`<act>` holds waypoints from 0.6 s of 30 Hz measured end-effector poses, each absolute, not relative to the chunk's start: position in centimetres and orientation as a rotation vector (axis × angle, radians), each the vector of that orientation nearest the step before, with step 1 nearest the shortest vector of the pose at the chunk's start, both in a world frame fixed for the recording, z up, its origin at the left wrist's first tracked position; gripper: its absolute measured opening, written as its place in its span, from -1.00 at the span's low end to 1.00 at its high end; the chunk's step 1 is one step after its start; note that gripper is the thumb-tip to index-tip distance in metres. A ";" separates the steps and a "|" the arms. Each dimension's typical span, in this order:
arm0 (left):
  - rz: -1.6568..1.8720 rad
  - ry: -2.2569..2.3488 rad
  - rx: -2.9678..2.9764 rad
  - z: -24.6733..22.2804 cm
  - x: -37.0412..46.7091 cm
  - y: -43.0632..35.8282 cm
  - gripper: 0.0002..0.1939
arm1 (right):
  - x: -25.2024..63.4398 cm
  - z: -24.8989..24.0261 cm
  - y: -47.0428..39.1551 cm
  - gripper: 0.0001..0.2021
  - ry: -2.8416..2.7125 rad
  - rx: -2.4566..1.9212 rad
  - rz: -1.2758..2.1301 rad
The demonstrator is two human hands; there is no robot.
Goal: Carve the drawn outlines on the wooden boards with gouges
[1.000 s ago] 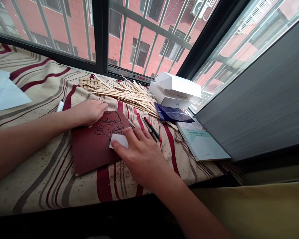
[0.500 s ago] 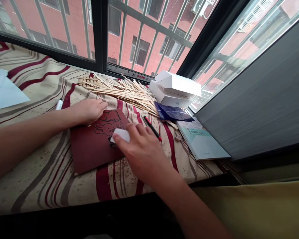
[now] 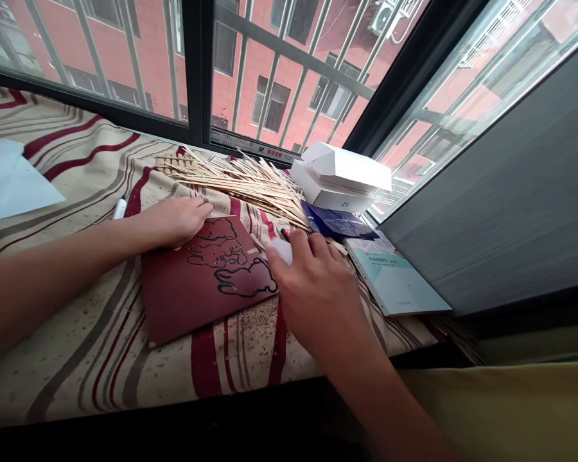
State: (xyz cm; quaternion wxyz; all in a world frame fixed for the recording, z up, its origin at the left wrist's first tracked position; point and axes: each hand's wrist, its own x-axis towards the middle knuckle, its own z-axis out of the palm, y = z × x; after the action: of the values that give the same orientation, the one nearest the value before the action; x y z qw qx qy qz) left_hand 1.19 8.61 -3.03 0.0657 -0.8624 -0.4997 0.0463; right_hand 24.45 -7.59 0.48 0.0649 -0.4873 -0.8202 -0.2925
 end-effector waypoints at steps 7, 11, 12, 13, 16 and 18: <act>0.128 -1.527 -2.606 -2.6 1.3 8.2 -0.55 | 24.2 -1.7 -6.3 -0.55 -2.552 -1.478 -0.586; 0.119 -1.534 -2.620 -2.7 1.3 8.3 -0.55 | 24.0 -2.2 -6.0 -0.53 -2.529 -1.373 -0.587; 0.109 -1.530 -2.626 -2.8 1.2 8.4 -0.54 | 24.1 -2.2 -5.9 -0.53 -2.628 -1.232 -0.521; 0.099 -1.525 -2.629 -2.9 1.2 8.5 -0.54 | 24.3 -2.1 -5.8 -0.52 -2.696 -1.141 -0.502; 0.099 -1.500 -2.628 -3.1 1.1 8.7 -0.53 | 26.3 -1.2 -4.9 -0.53 -2.520 -1.597 -0.707; 0.117 -1.486 -2.619 -3.3 1.0 8.9 -0.55 | 28.5 -0.3 -3.7 -0.52 -2.342 -1.769 -0.812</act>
State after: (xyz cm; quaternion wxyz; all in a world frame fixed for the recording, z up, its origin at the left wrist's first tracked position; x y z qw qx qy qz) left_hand 1.00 8.92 -3.26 0.0639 -0.8674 -0.4919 0.0388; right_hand 28.53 -3.70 -0.35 0.0480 -0.5802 -0.7683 -0.2662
